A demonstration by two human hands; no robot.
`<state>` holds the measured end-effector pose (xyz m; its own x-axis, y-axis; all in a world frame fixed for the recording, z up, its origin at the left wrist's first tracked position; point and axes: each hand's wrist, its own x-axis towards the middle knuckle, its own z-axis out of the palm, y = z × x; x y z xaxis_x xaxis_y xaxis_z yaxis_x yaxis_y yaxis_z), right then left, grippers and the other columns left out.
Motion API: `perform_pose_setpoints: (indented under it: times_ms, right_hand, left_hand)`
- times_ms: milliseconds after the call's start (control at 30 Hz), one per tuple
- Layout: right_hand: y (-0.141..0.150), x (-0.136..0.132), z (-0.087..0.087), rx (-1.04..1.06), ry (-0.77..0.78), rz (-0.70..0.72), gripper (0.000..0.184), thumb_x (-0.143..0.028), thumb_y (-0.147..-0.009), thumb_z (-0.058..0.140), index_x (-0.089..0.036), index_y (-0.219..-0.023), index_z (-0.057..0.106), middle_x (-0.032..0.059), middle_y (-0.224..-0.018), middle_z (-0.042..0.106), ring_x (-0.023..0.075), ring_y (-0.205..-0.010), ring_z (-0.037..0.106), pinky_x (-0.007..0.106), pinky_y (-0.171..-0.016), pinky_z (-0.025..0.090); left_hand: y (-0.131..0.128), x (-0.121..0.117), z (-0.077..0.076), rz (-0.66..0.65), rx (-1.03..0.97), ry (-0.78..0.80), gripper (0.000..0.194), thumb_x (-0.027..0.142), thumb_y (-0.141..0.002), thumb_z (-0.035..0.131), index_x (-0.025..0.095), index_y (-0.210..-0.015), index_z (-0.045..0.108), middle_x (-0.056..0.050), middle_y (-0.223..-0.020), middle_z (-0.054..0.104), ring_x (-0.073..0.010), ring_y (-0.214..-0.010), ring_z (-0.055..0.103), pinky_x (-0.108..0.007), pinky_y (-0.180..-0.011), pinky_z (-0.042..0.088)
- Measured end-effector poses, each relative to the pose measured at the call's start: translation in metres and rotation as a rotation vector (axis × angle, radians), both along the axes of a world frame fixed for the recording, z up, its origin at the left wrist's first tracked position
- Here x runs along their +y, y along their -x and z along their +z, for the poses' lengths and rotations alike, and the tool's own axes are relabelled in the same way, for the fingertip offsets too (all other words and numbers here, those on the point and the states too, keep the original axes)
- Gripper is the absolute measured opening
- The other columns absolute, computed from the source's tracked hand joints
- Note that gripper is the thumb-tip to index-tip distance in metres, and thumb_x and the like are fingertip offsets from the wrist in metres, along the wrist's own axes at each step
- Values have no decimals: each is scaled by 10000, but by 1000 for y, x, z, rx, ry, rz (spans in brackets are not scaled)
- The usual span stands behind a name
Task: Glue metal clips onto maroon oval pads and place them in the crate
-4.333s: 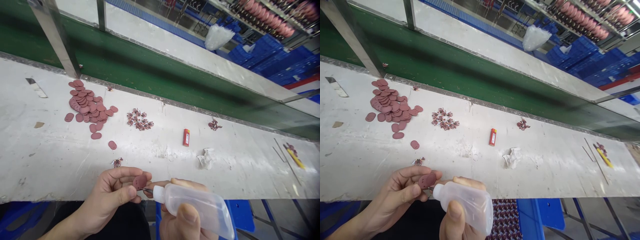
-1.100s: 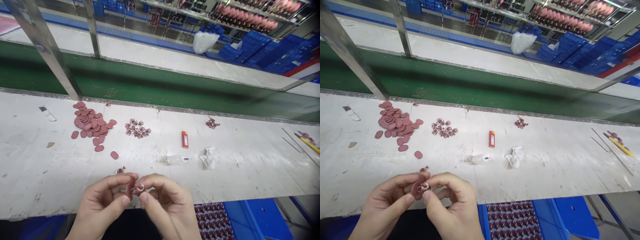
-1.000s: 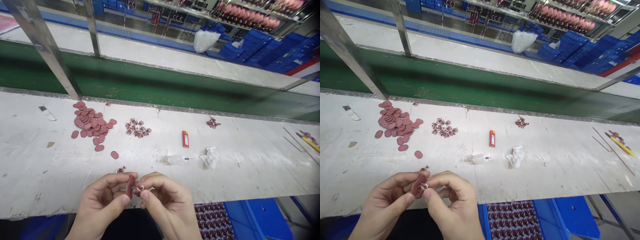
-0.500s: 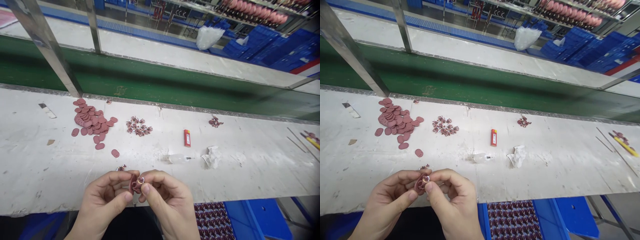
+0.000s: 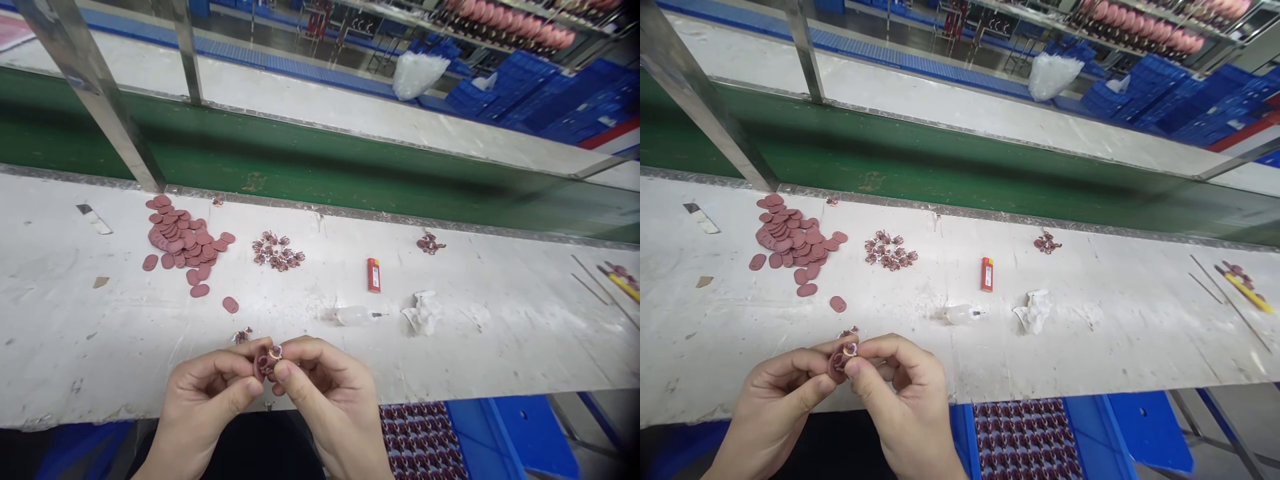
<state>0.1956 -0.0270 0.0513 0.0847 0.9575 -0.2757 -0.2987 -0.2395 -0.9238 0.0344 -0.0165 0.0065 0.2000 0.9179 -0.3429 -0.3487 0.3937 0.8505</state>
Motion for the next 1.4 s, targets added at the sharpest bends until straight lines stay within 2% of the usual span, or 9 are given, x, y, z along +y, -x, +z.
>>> perform_pose_setpoints:
  times_ms: [167,300,367,467,633,967,1200,1400]
  right_hand:
    - [-1,2,-1,13,-34,-1,28,-250,-875,819,-262,-896,804,-7,-799,765,95,-721,692,183,-695,570]
    - [-1,2,2,41,-38,-9,137,-220,-869,823,-289,-985,797,-14,-845,771,87,-727,703,176,-703,587]
    - [0,1,2,36,-43,-10,106,-221,-875,818,-277,-961,793,-15,-825,761,89,-734,706,176,-712,591]
    - [2,-2,-1,52,-54,-26,61,-231,-890,806,-264,-933,778,-14,-820,759,101,-778,722,191,-745,598]
    - [5,-6,-6,10,-56,-75,117,-231,-899,802,-292,-992,765,-26,-880,762,100,-838,720,194,-791,585]
    - [7,-8,-7,-27,-77,-68,63,-271,-921,781,-275,-978,756,-13,-872,752,112,-828,698,230,-787,558]
    - [8,-9,-10,-25,-123,-53,55,-257,-945,751,-275,-996,747,-17,-860,756,97,-824,703,196,-775,557]
    - [9,-8,-14,-41,-167,-79,82,-239,-937,754,-283,-1007,758,-19,-899,763,88,-834,704,166,-771,564]
  left_hand:
    - [-2,0,1,4,-5,3,38,288,-803,864,278,-775,841,-53,-1072,838,-258,-1161,741,-271,-1015,583]
    - [-3,0,5,-8,9,19,76,319,-793,869,258,-759,842,-75,-1093,832,-288,-1147,746,-334,-1037,587]
    - [-4,0,5,-1,5,22,72,318,-792,869,257,-763,843,-79,-1092,832,-295,-1142,748,-357,-1047,585]
    - [-4,-1,4,3,-10,15,44,307,-806,859,271,-785,846,-65,-1090,833,-276,-1145,748,-326,-1038,586]
    - [-6,-2,4,-4,-5,-3,39,307,-812,857,284,-781,847,-48,-1084,836,-250,-1149,746,-279,-1042,570]
    - [-5,-1,3,4,1,-14,31,275,-817,852,285,-787,849,-45,-1093,833,-262,-1152,744,-289,-1022,588]
    - [-4,-2,1,4,14,-55,53,255,-822,849,296,-790,845,-16,-1097,833,-223,-1166,736,-232,-1041,558]
    - [-3,-2,0,-23,3,-87,62,244,-853,822,300,-833,842,-19,-1127,826,-226,-1181,728,-239,-1029,567]
